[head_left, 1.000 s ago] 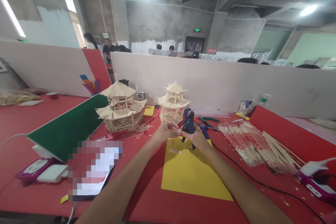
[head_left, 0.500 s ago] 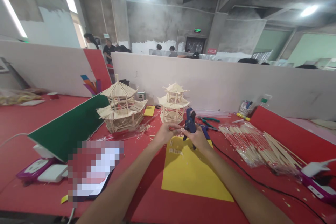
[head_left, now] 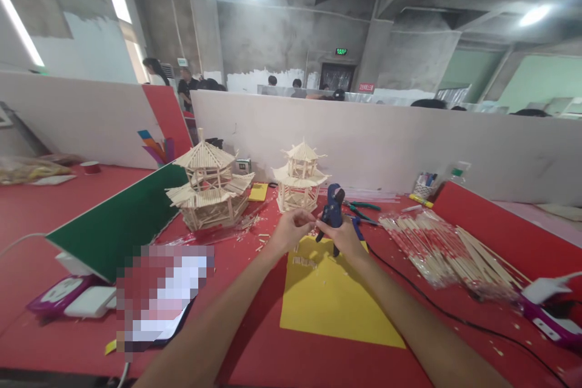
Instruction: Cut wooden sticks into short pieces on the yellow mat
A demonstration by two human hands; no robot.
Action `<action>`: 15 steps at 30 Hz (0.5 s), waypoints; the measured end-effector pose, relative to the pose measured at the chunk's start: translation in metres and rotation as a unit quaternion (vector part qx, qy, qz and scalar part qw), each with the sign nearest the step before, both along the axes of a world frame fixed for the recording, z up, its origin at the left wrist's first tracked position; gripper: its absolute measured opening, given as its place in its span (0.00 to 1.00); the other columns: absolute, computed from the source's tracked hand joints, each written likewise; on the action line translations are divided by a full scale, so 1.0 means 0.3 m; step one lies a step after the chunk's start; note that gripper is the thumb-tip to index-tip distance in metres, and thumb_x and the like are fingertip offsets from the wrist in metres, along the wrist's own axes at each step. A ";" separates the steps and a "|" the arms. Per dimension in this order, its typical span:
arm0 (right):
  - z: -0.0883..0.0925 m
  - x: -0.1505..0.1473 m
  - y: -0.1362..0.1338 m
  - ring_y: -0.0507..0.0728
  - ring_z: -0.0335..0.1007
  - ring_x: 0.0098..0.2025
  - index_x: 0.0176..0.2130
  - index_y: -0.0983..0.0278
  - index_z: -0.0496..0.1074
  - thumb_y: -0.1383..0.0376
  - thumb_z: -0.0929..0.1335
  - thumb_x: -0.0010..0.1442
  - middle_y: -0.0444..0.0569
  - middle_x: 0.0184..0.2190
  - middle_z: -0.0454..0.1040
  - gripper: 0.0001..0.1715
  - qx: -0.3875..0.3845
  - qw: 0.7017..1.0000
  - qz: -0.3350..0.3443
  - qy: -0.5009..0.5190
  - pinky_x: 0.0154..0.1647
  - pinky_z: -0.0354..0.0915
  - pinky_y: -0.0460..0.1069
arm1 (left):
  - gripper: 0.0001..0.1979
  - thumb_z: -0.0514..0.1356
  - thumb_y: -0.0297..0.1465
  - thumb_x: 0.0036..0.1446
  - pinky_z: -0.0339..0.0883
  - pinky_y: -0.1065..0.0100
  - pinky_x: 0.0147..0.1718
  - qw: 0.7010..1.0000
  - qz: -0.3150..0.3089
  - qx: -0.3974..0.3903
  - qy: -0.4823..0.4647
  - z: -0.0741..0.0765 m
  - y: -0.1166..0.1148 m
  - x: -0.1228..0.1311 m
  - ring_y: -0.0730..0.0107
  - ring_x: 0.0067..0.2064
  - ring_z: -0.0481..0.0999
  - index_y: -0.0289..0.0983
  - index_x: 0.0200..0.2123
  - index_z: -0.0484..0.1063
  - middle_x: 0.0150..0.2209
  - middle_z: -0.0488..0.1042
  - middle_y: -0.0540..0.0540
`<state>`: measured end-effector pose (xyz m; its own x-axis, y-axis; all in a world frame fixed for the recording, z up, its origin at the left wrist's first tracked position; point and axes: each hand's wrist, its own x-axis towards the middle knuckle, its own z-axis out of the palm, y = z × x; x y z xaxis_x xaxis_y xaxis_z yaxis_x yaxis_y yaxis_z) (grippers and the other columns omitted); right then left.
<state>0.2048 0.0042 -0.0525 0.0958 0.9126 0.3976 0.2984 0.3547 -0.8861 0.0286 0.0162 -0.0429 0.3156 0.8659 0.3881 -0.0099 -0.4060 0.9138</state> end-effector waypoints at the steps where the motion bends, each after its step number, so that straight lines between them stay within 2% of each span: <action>1: -0.002 -0.001 0.001 0.62 0.76 0.37 0.37 0.65 0.76 0.55 0.74 0.49 0.53 0.36 0.80 0.19 -0.001 1.000 0.002 0.004 0.41 0.70 0.54 | 0.09 0.67 0.33 0.50 0.68 0.71 0.32 1.000 0.005 0.002 -0.004 0.004 -0.002 0.000 0.72 0.30 0.75 0.33 0.32 0.75 0.29 0.76 0.48; 5: -0.001 -0.007 -0.009 0.61 0.76 0.37 0.37 0.65 0.76 0.55 0.74 0.49 0.52 0.35 0.80 0.19 0.002 1.000 -0.006 0.003 0.41 0.70 0.53 | 0.08 0.66 0.33 0.51 0.67 0.72 0.32 1.000 0.020 0.015 0.000 0.015 -0.008 -0.003 0.72 0.30 0.74 0.34 0.30 0.76 0.28 0.76 0.48; 10: 0.014 -0.015 -0.021 0.59 0.74 0.32 0.35 0.64 0.75 0.54 0.75 0.48 0.49 0.30 0.78 0.18 0.006 1.000 -0.014 0.023 0.37 0.70 0.52 | 0.09 0.66 0.35 0.52 0.69 0.70 0.36 1.000 -0.009 0.018 -0.001 0.009 -0.005 -0.005 0.70 0.32 0.76 0.34 0.31 0.77 0.30 0.77 0.47; 15: 0.039 -0.014 -0.025 0.58 0.73 0.30 0.32 0.63 0.73 0.54 0.76 0.46 0.47 0.27 0.76 0.18 0.014 0.995 0.020 0.099 0.36 0.70 0.52 | 0.12 0.68 0.36 0.50 0.71 0.68 0.39 0.998 -0.049 -0.008 -0.024 0.025 -0.014 -0.012 0.66 0.37 0.79 0.34 0.35 0.80 0.35 0.81 0.43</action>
<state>0.2007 -0.0033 -0.0409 0.1387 0.9061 0.3997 0.1040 0.3881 -0.9157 0.0250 0.0120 -0.0355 0.3806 0.8381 0.3909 -0.0935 -0.3857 0.9179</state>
